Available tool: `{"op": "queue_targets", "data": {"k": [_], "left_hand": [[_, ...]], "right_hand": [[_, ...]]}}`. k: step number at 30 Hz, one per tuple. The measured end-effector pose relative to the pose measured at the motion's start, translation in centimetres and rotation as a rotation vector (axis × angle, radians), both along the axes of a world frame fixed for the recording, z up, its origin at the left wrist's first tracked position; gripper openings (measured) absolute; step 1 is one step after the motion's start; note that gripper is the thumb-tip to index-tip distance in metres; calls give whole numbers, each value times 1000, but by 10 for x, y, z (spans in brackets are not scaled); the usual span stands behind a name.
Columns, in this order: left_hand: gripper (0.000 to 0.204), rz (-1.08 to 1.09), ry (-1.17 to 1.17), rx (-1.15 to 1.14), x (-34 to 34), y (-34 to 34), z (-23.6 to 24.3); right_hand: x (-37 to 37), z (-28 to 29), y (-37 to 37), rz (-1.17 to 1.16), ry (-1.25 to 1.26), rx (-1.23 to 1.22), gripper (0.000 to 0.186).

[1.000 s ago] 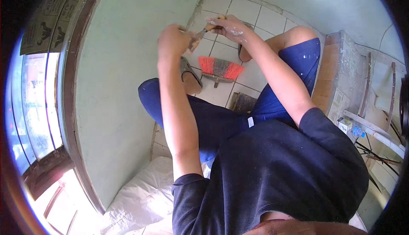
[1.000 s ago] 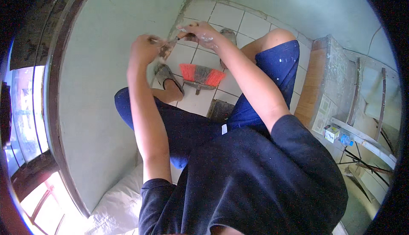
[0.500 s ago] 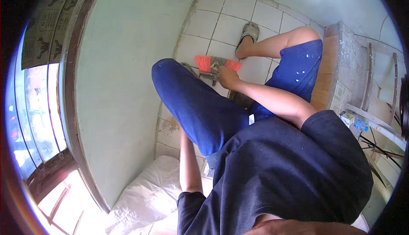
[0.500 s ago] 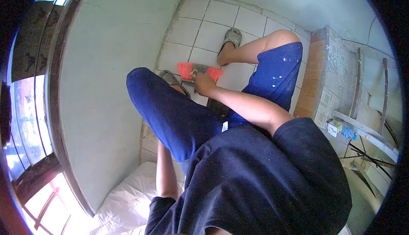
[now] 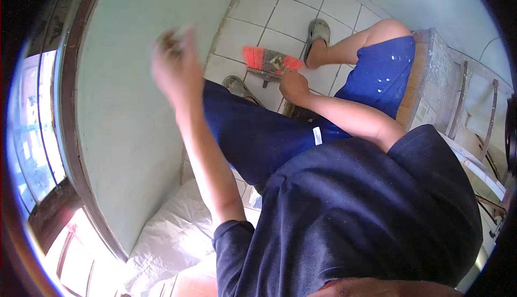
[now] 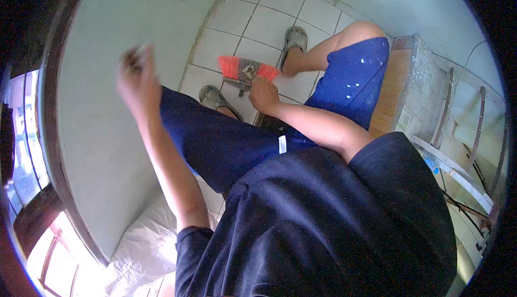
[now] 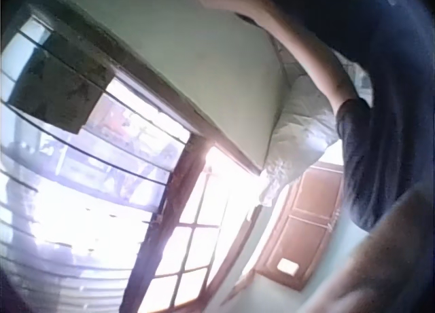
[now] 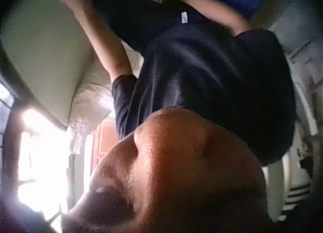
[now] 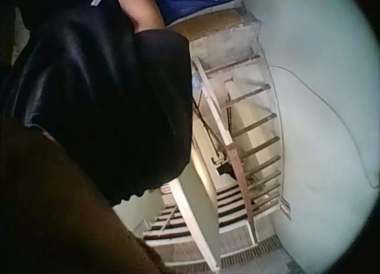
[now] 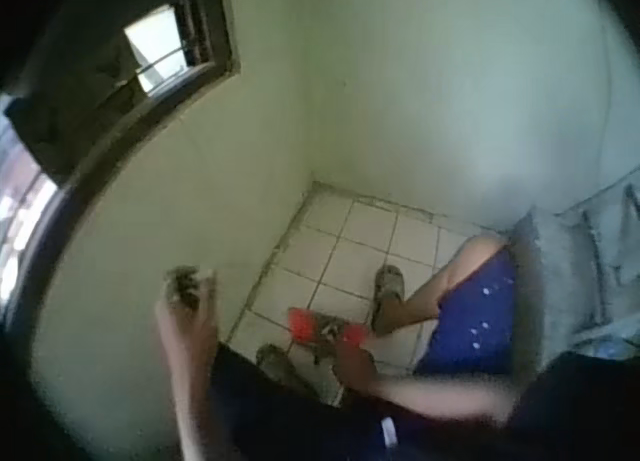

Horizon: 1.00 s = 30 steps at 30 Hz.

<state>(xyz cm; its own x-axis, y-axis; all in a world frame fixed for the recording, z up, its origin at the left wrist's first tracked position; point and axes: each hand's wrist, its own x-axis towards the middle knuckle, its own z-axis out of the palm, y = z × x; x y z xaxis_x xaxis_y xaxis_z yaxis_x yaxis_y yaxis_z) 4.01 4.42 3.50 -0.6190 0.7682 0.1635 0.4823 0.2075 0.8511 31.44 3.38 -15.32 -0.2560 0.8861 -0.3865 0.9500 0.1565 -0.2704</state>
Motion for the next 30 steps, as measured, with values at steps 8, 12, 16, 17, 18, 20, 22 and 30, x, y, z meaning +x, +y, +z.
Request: {"op": "queue_targets", "data": {"k": [8, 12, 16, 17, 18, 20, 22, 30], "left_hand": [[43, -651, 54, -400, 61, 129, -65], [38, -656, 141, -585, 52, 138, -99], [38, -602, 165, -581, 43, 149, -90], [36, -618, 166, -601, 42, 145, -82], [34, -610, 166, -569, 43, 139, -73], [31, -590, 181, -543, 47, 123, -61], [31, -579, 197, -568, 54, 113, -62], [35, -555, 359, -376, 85, 36, -35]], "right_hand": [[10, -21, 18, 150, -210, -488, 30], [11, -23, 14, 48, -293, -590, 35], [15, -12, -4, -76, -317, -558, 39], [17, -8, -11, -101, -308, -549, 37], [19, -5, -18, -97, -330, -547, 37], [26, -2, -35, -71, -358, -611, 37], [33, -5, -54, 8, -368, -545, 36], [55, -24, -130, 7, -94, -381, 24]]}}
